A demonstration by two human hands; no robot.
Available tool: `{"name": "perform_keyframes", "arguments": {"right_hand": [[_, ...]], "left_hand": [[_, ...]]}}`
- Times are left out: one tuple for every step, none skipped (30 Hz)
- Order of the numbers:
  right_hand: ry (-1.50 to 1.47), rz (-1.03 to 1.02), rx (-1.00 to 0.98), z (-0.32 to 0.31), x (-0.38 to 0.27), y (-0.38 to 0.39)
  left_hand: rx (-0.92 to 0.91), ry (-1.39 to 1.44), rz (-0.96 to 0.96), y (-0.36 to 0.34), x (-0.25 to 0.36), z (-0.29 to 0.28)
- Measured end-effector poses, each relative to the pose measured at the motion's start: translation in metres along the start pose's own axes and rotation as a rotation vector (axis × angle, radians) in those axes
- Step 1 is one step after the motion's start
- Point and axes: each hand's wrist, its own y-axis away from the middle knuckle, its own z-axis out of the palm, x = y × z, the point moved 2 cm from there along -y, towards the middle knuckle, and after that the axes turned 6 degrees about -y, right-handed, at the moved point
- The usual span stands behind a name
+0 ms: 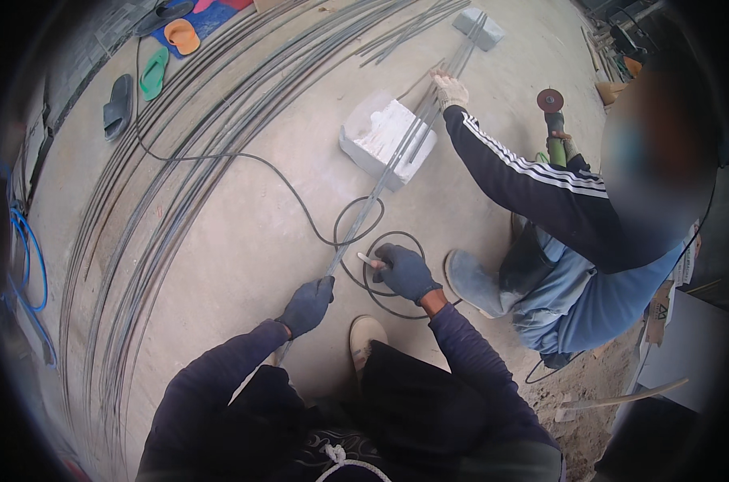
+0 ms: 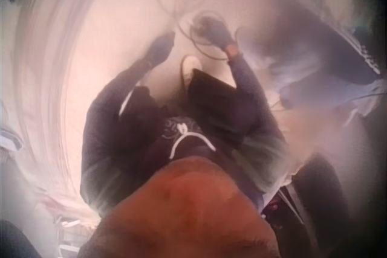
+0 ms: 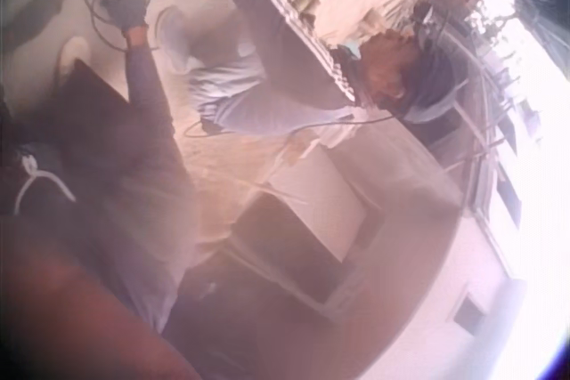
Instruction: The person kneels on the floor and holds metal rods in place while a coworker uses an angle grinder to cut them. The person repeatedly picks up new rods, positions them against a white block, and hands them to the coworker for cutting.
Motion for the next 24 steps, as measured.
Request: {"name": "perform_keyframes", "arguments": {"right_hand": [[-0.13,0.053,-0.129,0.005,-0.009,0.009],[-0.259,0.103,-0.26,0.012,-0.02,0.019],[-0.387,0.153,-0.387,0.018,-0.029,0.028],[-0.319,0.139,-0.494,0.024,-0.034,0.033],[-0.25,0.125,-0.6,0.032,-0.036,0.037],[-0.299,0.117,-0.609,0.044,-0.034,0.043],[-0.35,0.11,-0.615,0.058,-0.035,0.049],[-0.378,0.121,-0.667,0.071,-0.038,0.053],[-0.401,0.131,-0.722,0.083,-0.044,0.053],[-0.42,0.142,-0.775,0.093,-0.048,0.054],[-0.416,0.101,-0.764,0.105,-0.05,0.054],[-0.41,0.065,-0.754,0.115,-0.05,0.054],[-0.398,0.023,-0.747,0.116,-0.058,0.049],[-0.508,0.104,-0.821,0.113,-0.062,0.041],[-0.614,0.164,-0.769,0.112,-0.06,0.035],[-0.72,0.227,-0.713,0.112,-0.055,0.03],[-0.826,0.286,-0.661,0.114,-0.05,0.025],[-0.686,0.033,-0.583,0.123,-0.04,0.015],[-0.535,-0.211,-0.499,0.14,-0.021,0.002],[-0.38,-0.458,-0.416,0.151,-0.016,-0.005],[-0.559,-0.397,-0.386,0.146,-0.019,-0.006],[-0.736,-0.335,-0.355,0.137,-0.027,-0.005],[-0.989,-0.205,-0.398,0.14,-0.026,-0.007],[-1.243,-0.064,-0.41,0.142,-0.023,-0.008]], "left_hand": [[0.012,-0.047,0.051,0.0,0.001,0.0],[0.026,-0.093,0.102,0.001,0.002,-0.001],[0.052,-0.171,0.194,0.002,0.009,-0.004],[0.072,-0.247,0.284,0.0,0.015,-0.005],[0.054,-0.251,0.3,-0.005,0.018,-0.004],[0.031,-0.26,0.311,-0.008,0.02,-0.003],[0.005,-0.268,0.324,-0.01,0.02,-0.002],[-0.069,-0.205,0.235,-0.016,0.017,-0.001],[-0.138,-0.14,0.143,-0.025,0.013,0.001],[-0.127,-0.158,0.155,-0.036,0.015,0.003],[-0.118,-0.178,0.169,-0.047,0.017,0.005],[-0.031,-0.277,0.286,-0.061,0.025,0.008],[0.065,-0.375,0.403,-0.076,0.033,0.009],[0.085,-0.362,0.429,-0.094,0.039,0.01],[0.103,-0.348,0.454,-0.115,0.045,0.011],[0.119,-0.33,0.479,-0.135,0.051,0.014],[0.056,-0.273,0.375,-0.155,0.057,0.014],[-0.009,-0.214,0.271,-0.173,0.066,0.014],[-0.071,-0.151,0.167,-0.186,0.07,0.015],[-0.032,-0.248,0.221,-0.193,0.069,0.014],[0.004,-0.338,0.288,-0.204,0.071,0.016],[0.043,-0.429,0.353,-0.21,0.072,0.017],[0.049,-0.426,0.353,-0.211,0.07,0.018],[0.054,-0.419,0.354,-0.21,0.069,0.02]]}}
